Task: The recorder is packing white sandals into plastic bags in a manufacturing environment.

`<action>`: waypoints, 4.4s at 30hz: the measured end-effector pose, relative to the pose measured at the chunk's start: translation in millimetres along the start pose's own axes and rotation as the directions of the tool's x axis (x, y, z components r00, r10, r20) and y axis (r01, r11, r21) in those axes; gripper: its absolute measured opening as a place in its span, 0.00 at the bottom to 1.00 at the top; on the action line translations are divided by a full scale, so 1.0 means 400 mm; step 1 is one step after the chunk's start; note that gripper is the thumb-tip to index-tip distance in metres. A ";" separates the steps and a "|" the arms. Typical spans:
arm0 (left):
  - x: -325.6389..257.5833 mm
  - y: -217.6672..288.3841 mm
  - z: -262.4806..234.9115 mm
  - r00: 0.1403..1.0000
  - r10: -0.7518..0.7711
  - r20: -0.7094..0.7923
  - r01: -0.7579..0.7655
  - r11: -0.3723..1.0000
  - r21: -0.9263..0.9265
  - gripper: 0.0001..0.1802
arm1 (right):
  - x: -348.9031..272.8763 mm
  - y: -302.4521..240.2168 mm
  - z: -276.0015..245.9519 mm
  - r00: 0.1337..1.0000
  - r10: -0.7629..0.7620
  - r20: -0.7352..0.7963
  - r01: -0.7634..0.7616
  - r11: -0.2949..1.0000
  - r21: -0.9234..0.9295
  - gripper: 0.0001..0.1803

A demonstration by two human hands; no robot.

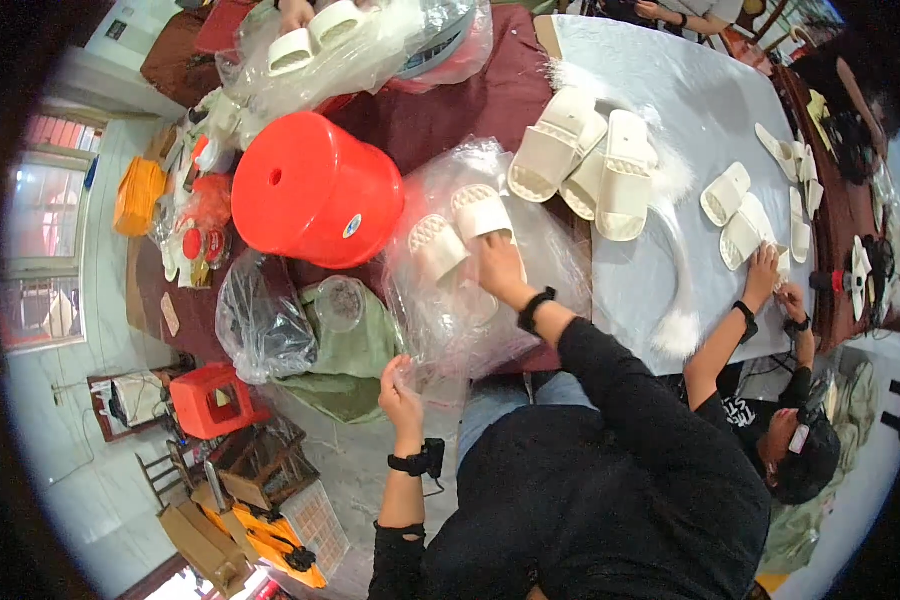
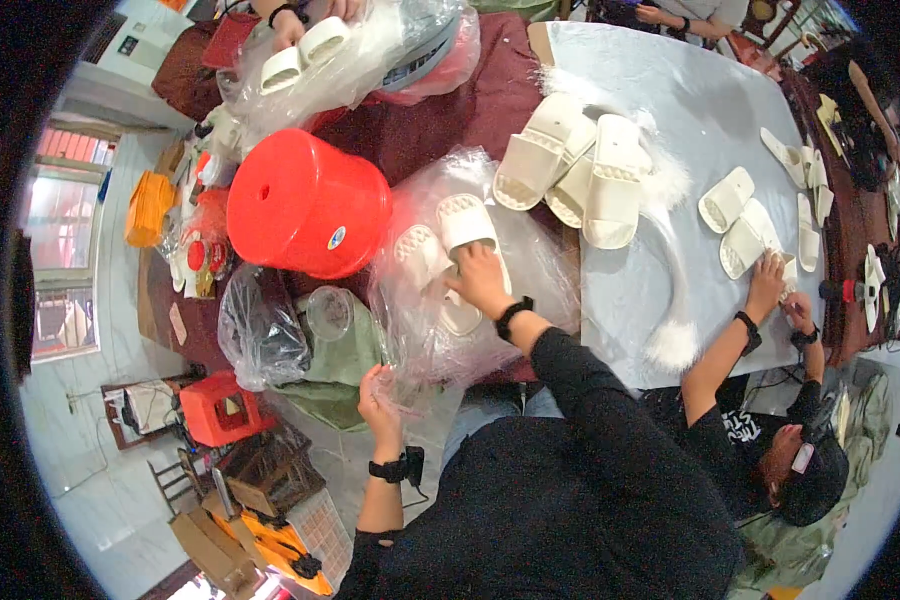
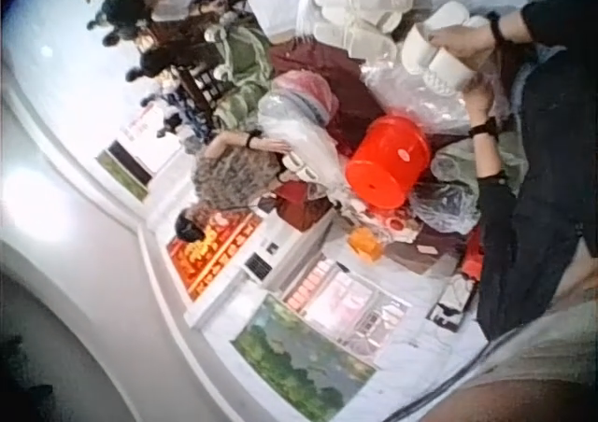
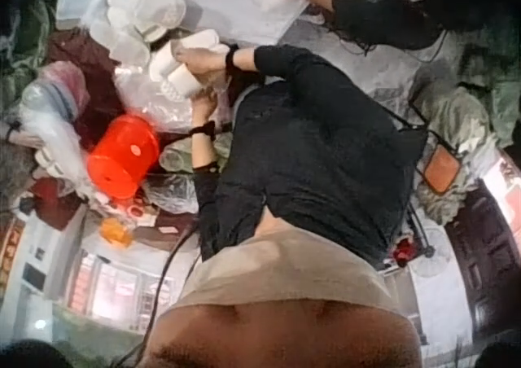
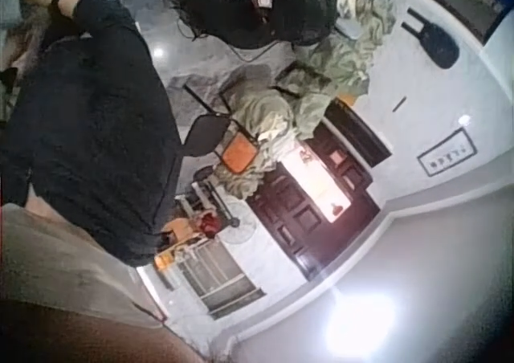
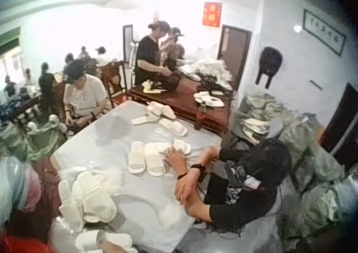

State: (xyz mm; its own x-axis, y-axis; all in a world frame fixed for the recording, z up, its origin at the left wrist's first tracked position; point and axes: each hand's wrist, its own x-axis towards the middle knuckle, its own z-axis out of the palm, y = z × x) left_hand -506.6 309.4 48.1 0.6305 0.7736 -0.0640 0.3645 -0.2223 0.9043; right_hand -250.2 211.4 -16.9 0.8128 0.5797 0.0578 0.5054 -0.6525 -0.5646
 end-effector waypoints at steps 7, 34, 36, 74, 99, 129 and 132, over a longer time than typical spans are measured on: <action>0.035 0.101 0.005 0.994 0.068 0.082 -0.069 0.998 0.012 0.18 | 0.003 -0.011 0.010 0.968 0.220 -0.117 -0.187 0.952 0.243 0.07; 0.159 0.005 0.364 -0.016 -0.040 0.999 -0.990 0.138 -0.010 0.28 | -0.211 0.265 -0.250 0.855 0.448 -0.260 -0.378 0.883 0.277 0.13; 0.130 0.060 0.352 0.008 -0.062 0.998 -0.987 0.161 0.018 0.29 | -0.214 0.372 -0.335 0.597 0.637 -0.488 -0.535 0.769 0.350 0.18; -0.022 0.088 0.341 0.539 -0.088 0.838 -0.817 0.189 0.545 0.28 | 0.081 0.390 -0.292 0.835 0.434 -0.339 -0.406 0.901 0.153 0.27; 0.068 -0.005 0.294 0.320 -0.021 0.947 -0.932 0.175 0.318 0.34 | -0.443 0.172 -0.122 0.929 0.319 -0.188 -0.305 0.947 0.101 0.34; 0.053 -0.087 0.266 0.619 0.176 0.765 -0.776 0.285 0.562 0.24 | -0.329 0.162 -0.263 0.956 0.281 0.081 -0.201 0.434 0.878 0.16; 0.055 -0.079 0.272 0.666 0.154 0.730 -0.713 0.421 0.561 0.22 | -0.426 0.133 -0.370 0.932 -0.022 0.363 -0.312 0.464 0.829 0.12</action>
State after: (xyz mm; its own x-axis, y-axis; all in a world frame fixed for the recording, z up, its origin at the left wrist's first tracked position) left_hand -429.8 268.7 -28.1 0.9761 0.0473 -0.2119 0.0886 -0.9778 0.1897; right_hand -318.9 5.6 65.2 0.6412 0.7313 -0.2325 -0.2593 -0.0787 -0.9626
